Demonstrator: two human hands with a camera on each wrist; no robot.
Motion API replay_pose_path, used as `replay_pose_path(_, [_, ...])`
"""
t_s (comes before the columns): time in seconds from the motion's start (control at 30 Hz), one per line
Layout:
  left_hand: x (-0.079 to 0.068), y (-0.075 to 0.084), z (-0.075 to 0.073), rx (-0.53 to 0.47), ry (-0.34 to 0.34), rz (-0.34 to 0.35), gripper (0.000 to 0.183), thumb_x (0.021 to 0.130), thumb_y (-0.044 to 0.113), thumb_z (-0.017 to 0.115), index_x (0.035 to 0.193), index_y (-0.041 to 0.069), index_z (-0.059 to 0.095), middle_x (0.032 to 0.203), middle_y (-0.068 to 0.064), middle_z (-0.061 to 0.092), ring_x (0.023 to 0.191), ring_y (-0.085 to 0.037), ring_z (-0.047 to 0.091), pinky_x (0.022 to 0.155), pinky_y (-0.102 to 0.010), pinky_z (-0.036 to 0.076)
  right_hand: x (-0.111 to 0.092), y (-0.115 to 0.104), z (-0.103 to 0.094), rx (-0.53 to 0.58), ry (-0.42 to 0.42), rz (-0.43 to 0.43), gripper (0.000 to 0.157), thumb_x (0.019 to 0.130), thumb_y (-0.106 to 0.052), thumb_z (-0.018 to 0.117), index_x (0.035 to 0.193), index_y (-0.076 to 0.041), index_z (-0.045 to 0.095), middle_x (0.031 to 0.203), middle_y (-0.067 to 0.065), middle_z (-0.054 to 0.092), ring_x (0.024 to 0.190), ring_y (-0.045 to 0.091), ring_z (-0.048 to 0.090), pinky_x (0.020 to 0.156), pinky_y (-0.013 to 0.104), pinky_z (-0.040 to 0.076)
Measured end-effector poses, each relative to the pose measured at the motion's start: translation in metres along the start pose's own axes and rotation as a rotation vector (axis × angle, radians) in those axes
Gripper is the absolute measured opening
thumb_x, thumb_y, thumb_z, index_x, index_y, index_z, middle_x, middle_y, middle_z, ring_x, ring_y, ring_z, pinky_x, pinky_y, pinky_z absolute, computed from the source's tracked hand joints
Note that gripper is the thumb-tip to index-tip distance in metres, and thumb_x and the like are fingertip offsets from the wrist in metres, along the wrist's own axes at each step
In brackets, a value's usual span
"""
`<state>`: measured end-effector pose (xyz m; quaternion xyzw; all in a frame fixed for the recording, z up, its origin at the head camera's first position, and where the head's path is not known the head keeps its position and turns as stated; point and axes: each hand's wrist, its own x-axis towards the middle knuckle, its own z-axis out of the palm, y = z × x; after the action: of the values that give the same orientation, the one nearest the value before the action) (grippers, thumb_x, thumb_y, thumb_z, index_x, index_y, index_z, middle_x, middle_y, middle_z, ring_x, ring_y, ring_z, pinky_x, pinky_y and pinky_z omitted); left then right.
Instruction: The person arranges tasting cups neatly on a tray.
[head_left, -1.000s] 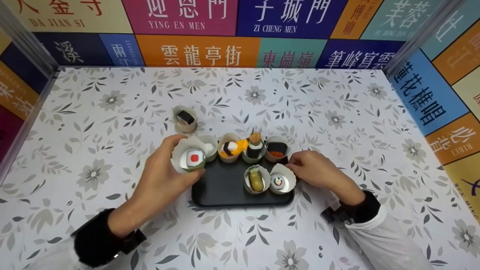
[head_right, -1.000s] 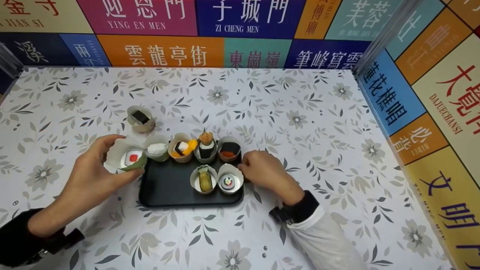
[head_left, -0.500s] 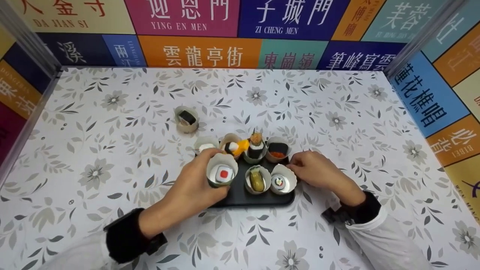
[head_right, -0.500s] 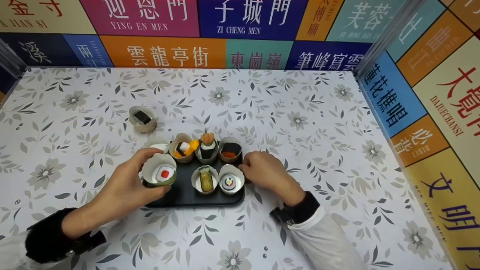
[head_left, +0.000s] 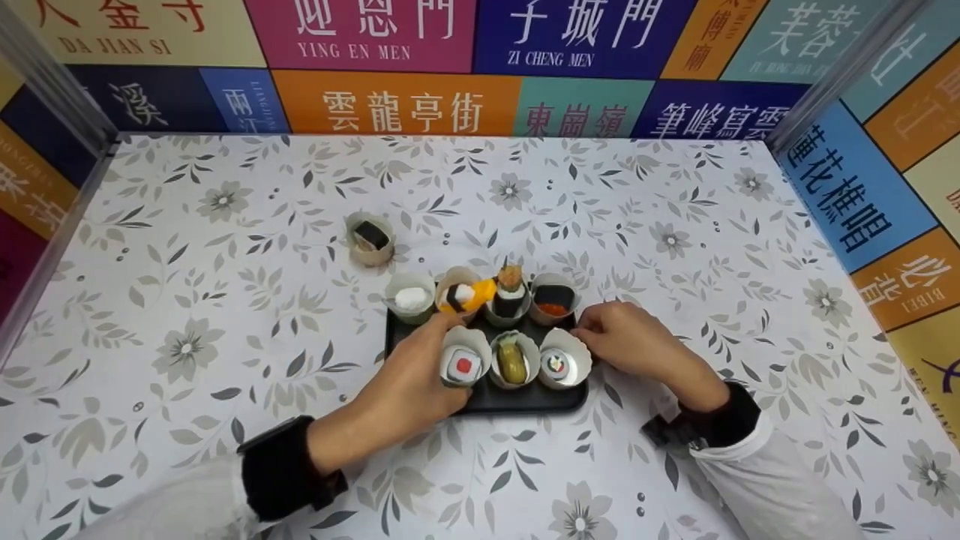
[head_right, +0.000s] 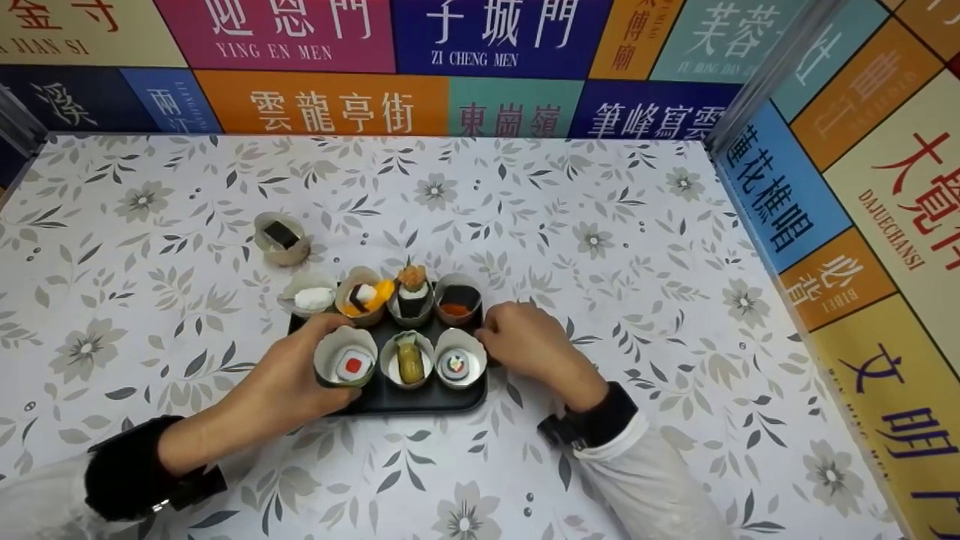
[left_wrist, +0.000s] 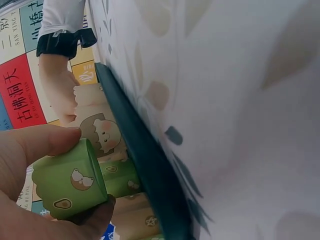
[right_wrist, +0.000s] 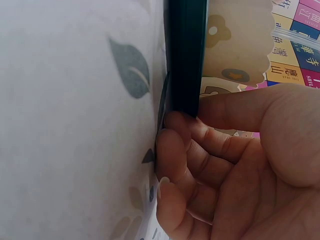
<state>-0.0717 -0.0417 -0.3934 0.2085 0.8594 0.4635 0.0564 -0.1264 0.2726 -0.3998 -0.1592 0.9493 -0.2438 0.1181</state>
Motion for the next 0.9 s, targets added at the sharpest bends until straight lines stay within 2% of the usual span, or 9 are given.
replay_pose_path(0.13, [0.0022, -0.0035, 0.0037, 0.003, -0.011, 0.010, 0.067, 0.072, -0.007, 0.081, 0.133, 0.000, 0.053, 0.131, -0.015, 0.063, 0.118, -0.027, 0.060, 0.102, -0.044, 0.049, -0.0002, 0.0006, 0.0004, 0.000, 0.002, -0.002, 0.022, 0.097, -0.019, 0.067, 0.076, -0.014, 0.069, 0.067, -0.006, 0.059, 0.063, 0.014, 0.053, 0.062, 0.035, 0.043])
replay_pose_path(0.3, [0.0031, -0.0058, 0.0057, 0.002, -0.025, -0.017, 0.064, 0.071, -0.008, 0.081, 0.129, 0.002, 0.054, 0.118, -0.010, 0.065, 0.107, -0.024, 0.061, 0.094, -0.042, 0.052, -0.0004, 0.0009, 0.0008, 0.006, 0.005, -0.004, 0.021, 0.097, -0.019, 0.067, 0.077, -0.013, 0.069, 0.068, -0.006, 0.060, 0.063, 0.014, 0.054, 0.062, 0.035, 0.043])
replay_pose_path(0.77, [0.0073, -0.0094, 0.0079, 0.022, -0.092, -0.086, 0.073, 0.070, -0.013, 0.081, 0.135, 0.002, 0.051, 0.126, -0.013, 0.063, 0.111, -0.025, 0.061, 0.097, -0.040, 0.053, -0.0002, 0.0015, 0.0012, 0.011, 0.007, -0.006, 0.022, 0.096, -0.017, 0.068, 0.075, -0.013, 0.067, 0.066, -0.006, 0.058, 0.060, 0.013, 0.052, 0.060, 0.034, 0.042])
replay_pose_path(0.9, [0.0076, -0.0100, 0.0083, 0.029, -0.099, -0.069, 0.074, 0.068, -0.014, 0.082, 0.134, 0.001, 0.051, 0.125, -0.013, 0.063, 0.112, -0.027, 0.061, 0.098, -0.041, 0.053, -0.0005, 0.0012, 0.0009, 0.008, 0.008, -0.006, 0.020, 0.097, -0.017, 0.067, 0.077, -0.012, 0.068, 0.067, -0.006, 0.058, 0.062, 0.014, 0.052, 0.060, 0.034, 0.042])
